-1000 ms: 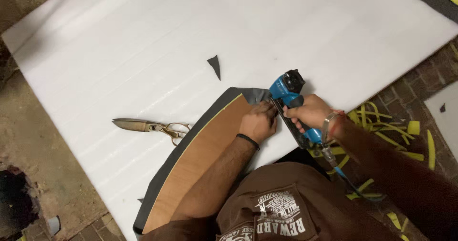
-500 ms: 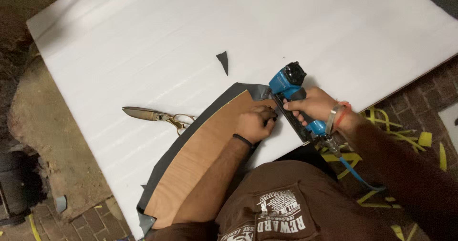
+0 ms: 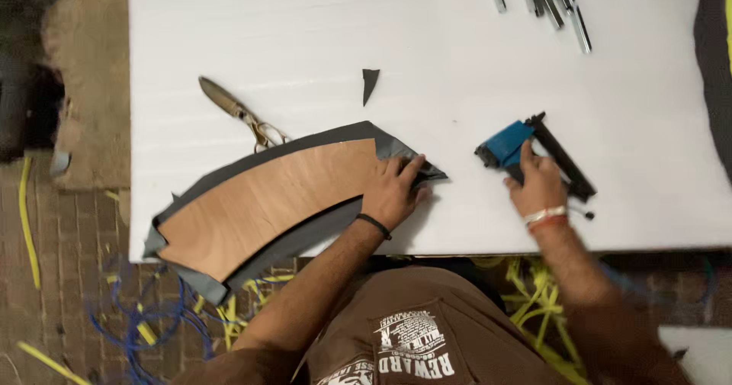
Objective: The person staples a dark fabric strip along the edges of a curved wooden panel using a pneumatic staple gun, then trims excess fabric with scissors. The person repeats this process on a second similar panel.
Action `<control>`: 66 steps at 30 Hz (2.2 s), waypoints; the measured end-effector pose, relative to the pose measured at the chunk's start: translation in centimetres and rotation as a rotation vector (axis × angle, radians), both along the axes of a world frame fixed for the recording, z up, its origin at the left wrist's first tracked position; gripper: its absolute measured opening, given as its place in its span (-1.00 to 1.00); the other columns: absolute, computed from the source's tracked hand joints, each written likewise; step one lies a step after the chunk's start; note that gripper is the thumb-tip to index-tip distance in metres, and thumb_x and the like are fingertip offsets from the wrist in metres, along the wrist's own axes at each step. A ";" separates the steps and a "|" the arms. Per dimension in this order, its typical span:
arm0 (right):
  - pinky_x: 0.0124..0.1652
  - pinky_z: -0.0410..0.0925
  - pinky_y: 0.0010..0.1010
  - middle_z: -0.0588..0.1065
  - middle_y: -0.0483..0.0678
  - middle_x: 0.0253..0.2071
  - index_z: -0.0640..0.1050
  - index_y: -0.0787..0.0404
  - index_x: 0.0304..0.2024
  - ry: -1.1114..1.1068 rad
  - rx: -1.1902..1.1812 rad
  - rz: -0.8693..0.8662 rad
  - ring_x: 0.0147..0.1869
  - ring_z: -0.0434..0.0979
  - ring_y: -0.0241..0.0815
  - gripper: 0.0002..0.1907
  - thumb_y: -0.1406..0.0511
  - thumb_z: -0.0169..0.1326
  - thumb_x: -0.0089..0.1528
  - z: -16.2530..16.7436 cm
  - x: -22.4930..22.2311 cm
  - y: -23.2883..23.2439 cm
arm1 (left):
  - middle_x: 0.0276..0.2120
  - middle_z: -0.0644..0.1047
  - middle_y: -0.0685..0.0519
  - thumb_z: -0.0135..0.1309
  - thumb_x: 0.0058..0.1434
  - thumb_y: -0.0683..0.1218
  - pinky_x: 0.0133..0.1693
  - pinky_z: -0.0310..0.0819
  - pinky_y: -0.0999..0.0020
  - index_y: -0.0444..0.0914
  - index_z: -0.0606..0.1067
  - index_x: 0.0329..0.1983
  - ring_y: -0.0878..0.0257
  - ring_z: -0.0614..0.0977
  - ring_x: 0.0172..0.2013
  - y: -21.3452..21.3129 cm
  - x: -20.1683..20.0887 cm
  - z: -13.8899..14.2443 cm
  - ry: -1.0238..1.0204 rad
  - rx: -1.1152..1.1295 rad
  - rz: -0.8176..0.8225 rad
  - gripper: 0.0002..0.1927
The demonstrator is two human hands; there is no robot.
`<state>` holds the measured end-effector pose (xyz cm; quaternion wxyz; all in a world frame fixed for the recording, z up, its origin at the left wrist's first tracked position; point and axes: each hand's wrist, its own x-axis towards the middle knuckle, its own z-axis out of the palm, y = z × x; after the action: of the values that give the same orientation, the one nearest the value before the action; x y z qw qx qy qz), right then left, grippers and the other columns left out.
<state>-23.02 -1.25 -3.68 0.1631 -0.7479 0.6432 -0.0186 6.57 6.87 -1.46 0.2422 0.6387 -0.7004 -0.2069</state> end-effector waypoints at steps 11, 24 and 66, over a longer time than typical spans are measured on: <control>0.12 0.41 -0.21 0.51 0.03 0.01 0.66 0.15 -0.16 -0.492 -0.115 0.280 0.14 0.51 0.01 -0.81 0.28 0.26 0.18 5.1 7.7 -3.6 | -0.24 0.55 0.10 0.21 0.05 -0.16 -0.11 0.46 0.14 -0.15 0.63 -0.30 0.07 0.51 -0.15 1.5 1.2 -1.6 -0.129 -0.068 0.235 -0.86; 0.07 0.43 -0.13 0.59 0.09 -0.01 0.64 0.18 -0.01 -0.685 0.021 1.011 0.04 0.58 0.14 -0.71 0.26 0.17 0.23 1.9 45.2 -3.4 | -0.19 0.57 0.06 0.06 0.10 -0.18 0.01 0.49 0.16 -0.16 0.64 -0.21 0.06 0.54 -0.05 7.5 7.6 -1.3 -0.034 -0.159 0.138 -0.78; -0.21 0.46 -0.35 0.46 -0.07 -0.19 0.50 0.18 -0.11 0.378 0.208 0.481 -0.14 0.51 -0.20 -0.43 -0.17 0.07 0.25 6.8 11.8 1.9 | -0.25 0.59 0.03 0.15 0.10 -0.16 -0.11 0.52 0.13 -0.20 0.63 -0.35 0.02 0.58 -0.10 -3.4 12.7 0.9 -0.116 0.094 -0.036 -0.91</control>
<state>-11.26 0.66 3.16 0.1160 -0.8481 0.4652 0.2256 19.23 3.48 -0.53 0.1672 0.6477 -0.7140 -0.2065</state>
